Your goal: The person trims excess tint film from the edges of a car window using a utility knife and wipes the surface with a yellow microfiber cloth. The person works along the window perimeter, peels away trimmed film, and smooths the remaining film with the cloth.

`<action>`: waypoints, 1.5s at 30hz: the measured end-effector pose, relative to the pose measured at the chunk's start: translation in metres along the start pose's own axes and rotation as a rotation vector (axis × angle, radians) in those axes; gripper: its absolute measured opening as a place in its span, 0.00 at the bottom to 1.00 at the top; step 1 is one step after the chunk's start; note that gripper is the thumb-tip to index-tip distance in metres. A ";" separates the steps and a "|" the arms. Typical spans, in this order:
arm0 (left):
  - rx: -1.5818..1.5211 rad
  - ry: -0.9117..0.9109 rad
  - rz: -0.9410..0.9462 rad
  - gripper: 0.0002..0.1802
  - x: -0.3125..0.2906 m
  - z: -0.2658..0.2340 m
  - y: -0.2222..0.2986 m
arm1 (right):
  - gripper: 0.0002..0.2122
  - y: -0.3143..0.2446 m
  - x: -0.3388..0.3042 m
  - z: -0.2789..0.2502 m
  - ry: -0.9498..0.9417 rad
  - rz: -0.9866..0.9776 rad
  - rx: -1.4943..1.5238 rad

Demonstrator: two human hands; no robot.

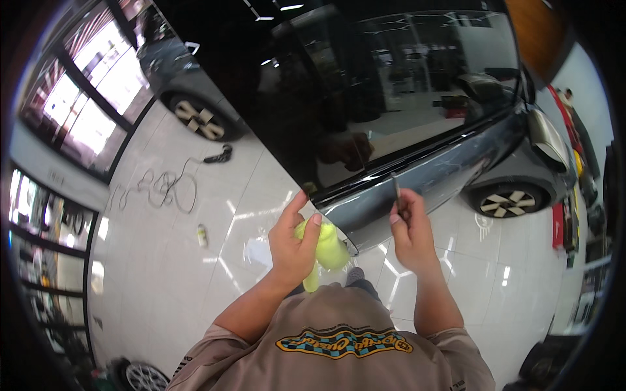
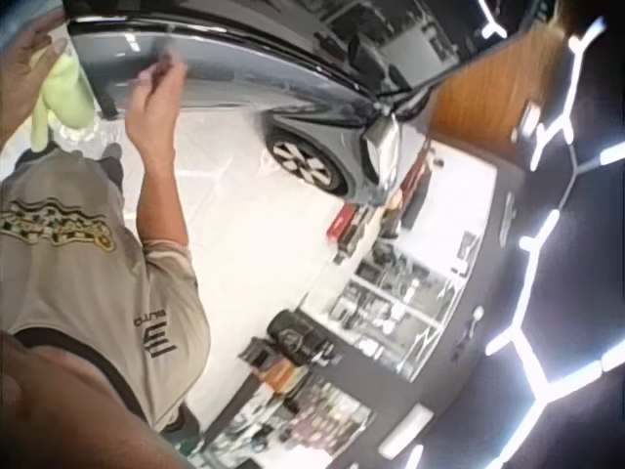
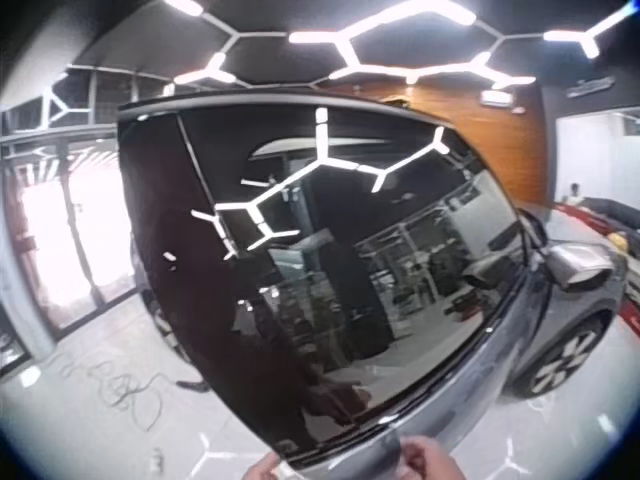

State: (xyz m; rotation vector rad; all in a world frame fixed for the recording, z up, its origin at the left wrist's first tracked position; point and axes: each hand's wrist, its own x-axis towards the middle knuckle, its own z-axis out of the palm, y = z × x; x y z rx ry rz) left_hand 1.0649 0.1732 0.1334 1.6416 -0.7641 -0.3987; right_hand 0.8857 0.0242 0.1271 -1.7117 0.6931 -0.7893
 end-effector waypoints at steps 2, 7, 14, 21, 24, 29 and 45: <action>-0.002 0.066 0.022 0.28 -0.011 0.009 0.000 | 0.18 -0.017 0.000 -0.004 -0.205 -0.135 -0.186; -0.076 0.218 0.008 0.26 -0.021 0.025 0.000 | 0.23 -0.028 0.011 0.007 -0.350 -0.330 -0.297; -0.310 0.264 -0.051 0.18 -0.019 0.027 0.003 | 0.23 -0.027 0.021 0.019 -0.420 -0.488 -0.469; -0.412 0.280 -0.013 0.16 -0.010 0.027 0.001 | 0.19 -0.030 0.024 0.026 -0.410 -0.492 -0.558; -0.415 0.263 -0.002 0.14 -0.006 0.026 0.001 | 0.18 -0.030 0.026 0.028 -0.400 -0.496 -0.575; -0.361 0.234 -0.027 0.13 0.000 0.023 0.000 | 0.19 -0.033 0.027 0.030 -0.384 -0.518 -0.631; -0.335 0.236 -0.032 0.17 0.038 0.014 -0.015 | 0.19 -0.038 0.053 0.049 -0.295 -0.531 -0.703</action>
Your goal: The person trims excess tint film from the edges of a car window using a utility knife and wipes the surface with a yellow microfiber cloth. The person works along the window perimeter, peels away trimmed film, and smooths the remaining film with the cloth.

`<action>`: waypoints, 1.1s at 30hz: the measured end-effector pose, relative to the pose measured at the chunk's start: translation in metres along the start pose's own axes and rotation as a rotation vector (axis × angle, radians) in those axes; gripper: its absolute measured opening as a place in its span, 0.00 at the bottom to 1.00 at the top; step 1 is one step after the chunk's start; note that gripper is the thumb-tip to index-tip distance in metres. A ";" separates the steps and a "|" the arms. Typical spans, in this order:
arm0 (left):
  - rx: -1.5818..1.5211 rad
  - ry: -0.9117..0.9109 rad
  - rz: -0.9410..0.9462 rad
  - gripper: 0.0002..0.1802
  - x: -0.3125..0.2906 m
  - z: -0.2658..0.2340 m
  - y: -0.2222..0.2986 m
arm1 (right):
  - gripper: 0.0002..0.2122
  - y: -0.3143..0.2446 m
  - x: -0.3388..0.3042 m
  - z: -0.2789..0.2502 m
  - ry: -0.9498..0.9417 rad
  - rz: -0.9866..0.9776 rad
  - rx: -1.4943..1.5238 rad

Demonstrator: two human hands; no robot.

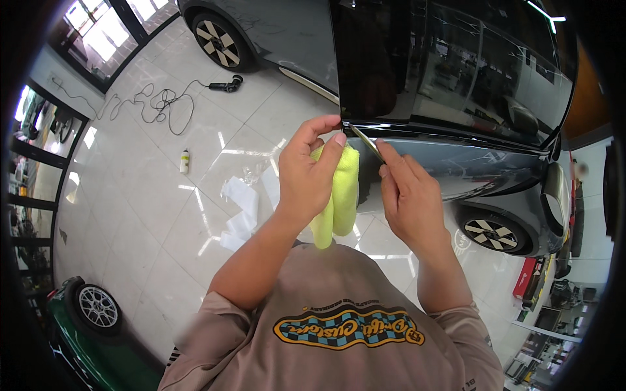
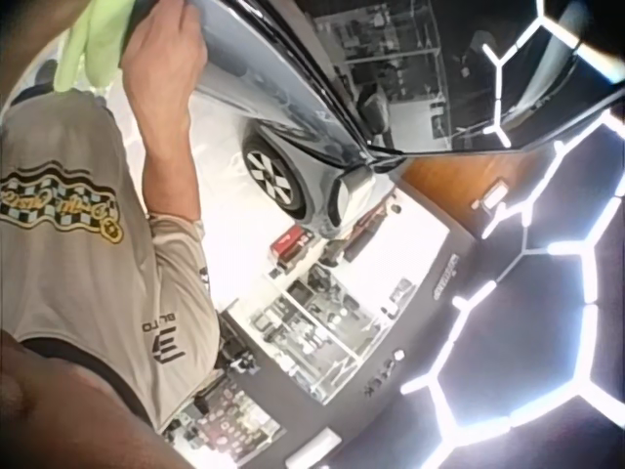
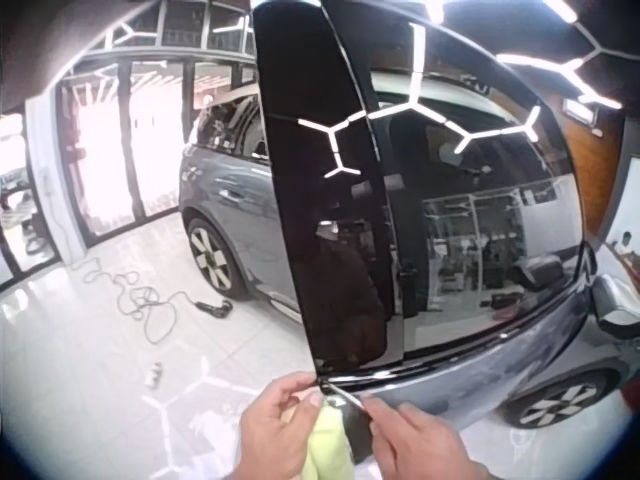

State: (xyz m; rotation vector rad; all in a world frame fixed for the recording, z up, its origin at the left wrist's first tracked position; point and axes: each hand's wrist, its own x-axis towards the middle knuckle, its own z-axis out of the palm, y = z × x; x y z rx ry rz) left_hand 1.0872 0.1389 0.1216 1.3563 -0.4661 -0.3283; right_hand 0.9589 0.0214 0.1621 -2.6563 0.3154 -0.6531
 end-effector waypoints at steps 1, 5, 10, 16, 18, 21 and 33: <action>0.004 -0.001 0.011 0.17 0.006 0.000 -0.002 | 0.19 0.000 0.002 0.001 0.010 0.009 -0.001; -0.026 0.003 0.065 0.17 0.032 0.005 -0.013 | 0.19 0.007 0.010 0.005 0.031 0.052 0.020; -0.010 -0.033 0.049 0.15 0.078 0.004 -0.014 | 0.18 0.018 0.026 0.009 0.090 0.074 0.077; 0.138 -0.103 0.074 0.15 0.063 -0.005 -0.004 | 0.17 0.014 0.033 0.009 0.149 0.108 0.070; 0.107 -0.140 0.008 0.15 0.054 -0.008 -0.003 | 0.16 0.009 0.034 0.015 0.148 0.113 0.043; 0.201 -0.158 0.031 0.15 0.053 -0.012 -0.003 | 0.14 0.004 0.036 0.026 0.187 0.113 0.042; -0.247 -0.013 -0.103 0.16 0.056 0.003 -0.007 | 0.08 0.016 0.056 0.015 0.161 -0.158 -0.189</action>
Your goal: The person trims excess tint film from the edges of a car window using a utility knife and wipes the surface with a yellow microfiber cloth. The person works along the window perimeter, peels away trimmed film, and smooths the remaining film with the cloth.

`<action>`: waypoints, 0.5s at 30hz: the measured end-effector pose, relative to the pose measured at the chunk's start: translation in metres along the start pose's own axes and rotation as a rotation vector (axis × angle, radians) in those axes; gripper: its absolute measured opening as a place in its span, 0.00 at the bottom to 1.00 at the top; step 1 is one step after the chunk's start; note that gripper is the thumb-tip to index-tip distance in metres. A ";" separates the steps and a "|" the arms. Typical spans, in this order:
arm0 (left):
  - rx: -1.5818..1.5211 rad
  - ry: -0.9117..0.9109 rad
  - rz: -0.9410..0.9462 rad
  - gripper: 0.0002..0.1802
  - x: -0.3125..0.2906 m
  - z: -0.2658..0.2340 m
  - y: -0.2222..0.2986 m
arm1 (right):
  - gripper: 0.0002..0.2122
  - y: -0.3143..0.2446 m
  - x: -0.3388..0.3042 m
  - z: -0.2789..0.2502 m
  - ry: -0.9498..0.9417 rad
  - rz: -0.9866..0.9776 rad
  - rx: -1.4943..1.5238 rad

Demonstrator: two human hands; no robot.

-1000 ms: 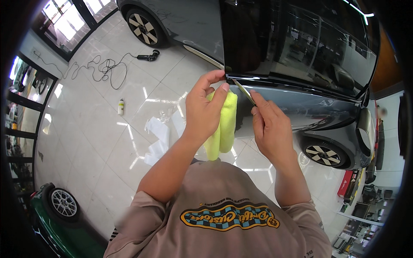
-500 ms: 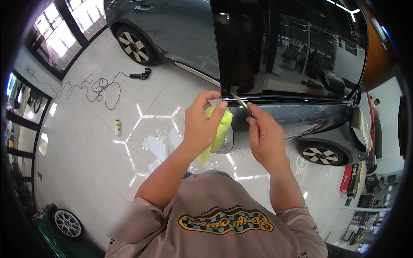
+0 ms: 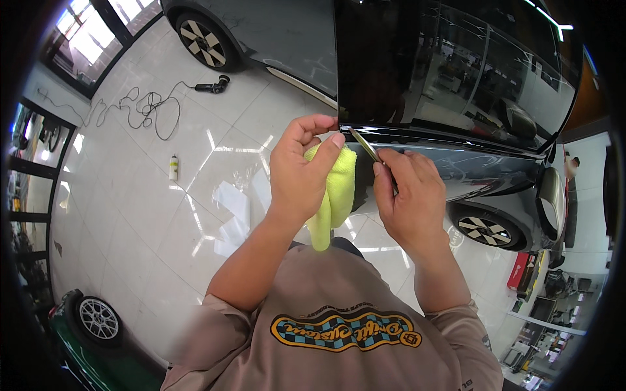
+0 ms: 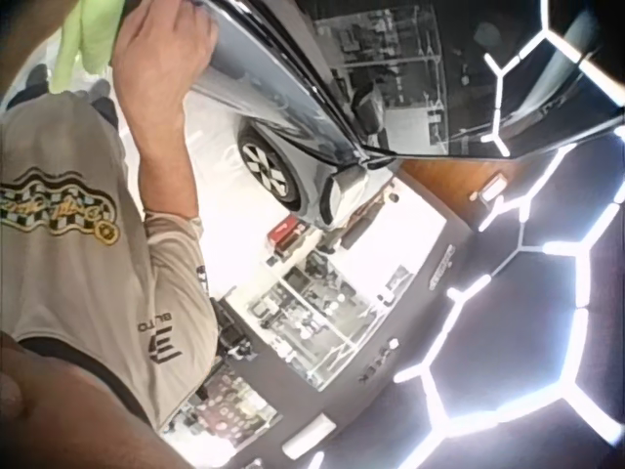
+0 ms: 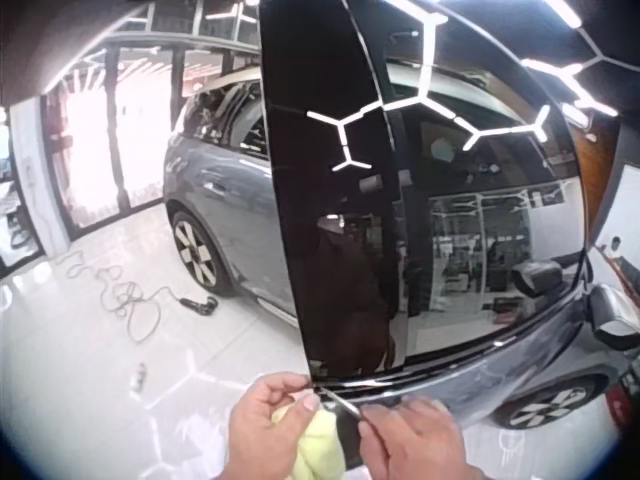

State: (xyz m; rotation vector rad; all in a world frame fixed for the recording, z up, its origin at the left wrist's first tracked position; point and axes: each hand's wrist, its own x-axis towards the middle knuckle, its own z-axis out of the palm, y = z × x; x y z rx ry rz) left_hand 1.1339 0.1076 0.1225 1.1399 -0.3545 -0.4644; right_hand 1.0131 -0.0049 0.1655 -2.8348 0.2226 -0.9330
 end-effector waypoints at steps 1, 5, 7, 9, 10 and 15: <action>-0.004 -0.007 -0.007 0.16 0.000 0.000 -0.001 | 0.07 -0.001 0.000 0.000 -0.018 0.028 0.010; -0.009 -0.034 -0.007 0.15 0.000 -0.001 -0.003 | 0.07 -0.004 0.002 -0.001 -0.057 0.087 0.007; -0.007 -0.049 -0.010 0.15 0.001 -0.002 -0.004 | 0.07 -0.005 0.004 0.000 -0.068 0.089 -0.012; -0.004 -0.070 -0.028 0.15 0.001 -0.005 -0.004 | 0.07 -0.006 0.006 -0.001 -0.082 0.088 -0.033; -0.017 -0.075 -0.022 0.15 0.001 -0.005 -0.004 | 0.07 -0.007 0.007 -0.001 -0.082 0.093 -0.028; -0.042 -0.092 -0.030 0.14 0.002 -0.006 -0.004 | 0.07 -0.008 0.008 0.000 -0.067 0.106 -0.025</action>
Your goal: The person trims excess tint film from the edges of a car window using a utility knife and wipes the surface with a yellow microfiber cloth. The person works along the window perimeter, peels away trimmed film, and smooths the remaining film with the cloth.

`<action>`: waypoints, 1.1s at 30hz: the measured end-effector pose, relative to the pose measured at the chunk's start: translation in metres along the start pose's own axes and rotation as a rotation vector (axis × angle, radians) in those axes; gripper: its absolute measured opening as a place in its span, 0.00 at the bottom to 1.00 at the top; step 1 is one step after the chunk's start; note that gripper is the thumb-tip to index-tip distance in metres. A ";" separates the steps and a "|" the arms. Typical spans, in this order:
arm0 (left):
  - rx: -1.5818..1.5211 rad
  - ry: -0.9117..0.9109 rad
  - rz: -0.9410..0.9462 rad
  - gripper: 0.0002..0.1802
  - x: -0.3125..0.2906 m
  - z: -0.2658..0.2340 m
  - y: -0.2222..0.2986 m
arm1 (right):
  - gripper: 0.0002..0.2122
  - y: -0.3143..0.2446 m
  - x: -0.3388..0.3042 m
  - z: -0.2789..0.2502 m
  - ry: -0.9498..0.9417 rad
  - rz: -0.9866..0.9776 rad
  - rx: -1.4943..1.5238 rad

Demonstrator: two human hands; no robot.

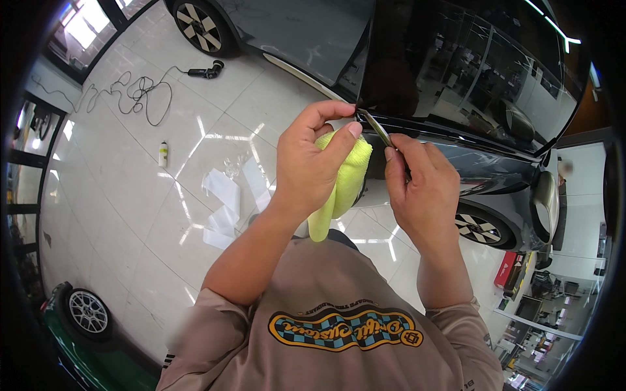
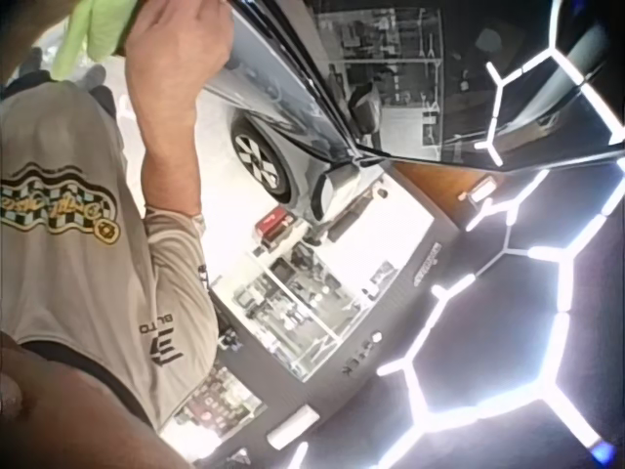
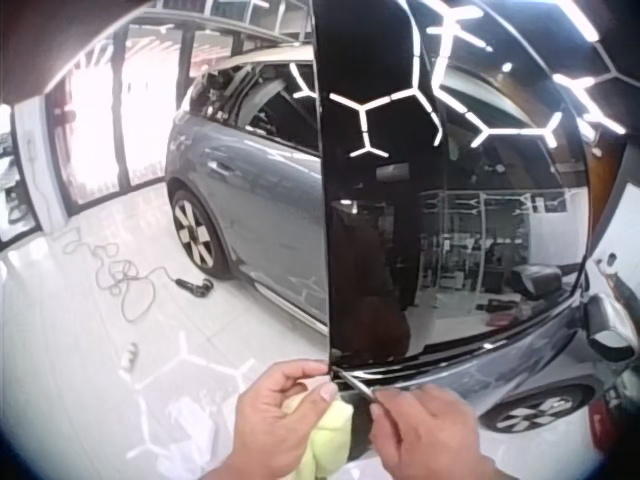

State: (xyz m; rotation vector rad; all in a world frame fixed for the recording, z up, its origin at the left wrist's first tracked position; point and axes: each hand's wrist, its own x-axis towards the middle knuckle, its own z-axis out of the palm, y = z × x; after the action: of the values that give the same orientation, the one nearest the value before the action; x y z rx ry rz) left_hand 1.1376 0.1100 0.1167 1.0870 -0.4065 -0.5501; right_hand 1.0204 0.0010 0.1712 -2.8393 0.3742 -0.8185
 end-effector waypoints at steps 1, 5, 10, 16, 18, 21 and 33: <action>-0.009 -0.012 0.005 0.14 0.000 0.000 0.001 | 0.07 0.000 0.000 0.000 -0.005 0.014 0.008; -0.072 -0.031 -0.005 0.13 0.004 0.000 0.002 | 0.07 0.004 -0.003 0.001 0.003 0.033 0.039; -0.071 -0.011 -0.049 0.12 0.008 0.008 0.001 | 0.08 0.011 -0.010 -0.002 0.003 0.167 0.160; -0.107 0.033 -0.039 0.11 0.005 0.016 -0.004 | 0.06 0.016 -0.021 -0.002 0.023 0.204 0.234; -0.069 0.050 0.027 0.10 0.006 0.018 -0.006 | 0.06 0.017 -0.023 0.000 0.047 0.224 0.252; -0.020 0.057 0.059 0.09 0.005 0.019 -0.008 | 0.06 0.016 -0.025 0.002 0.057 0.254 0.262; 0.141 0.141 0.246 0.08 0.010 0.027 -0.008 | 0.05 0.012 -0.026 0.003 0.072 0.315 0.282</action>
State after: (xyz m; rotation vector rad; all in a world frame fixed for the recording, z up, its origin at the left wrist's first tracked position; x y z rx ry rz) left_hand 1.1288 0.0820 0.1214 1.1829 -0.4527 -0.2280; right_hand 0.9986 -0.0024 0.1525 -2.4157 0.6408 -0.8333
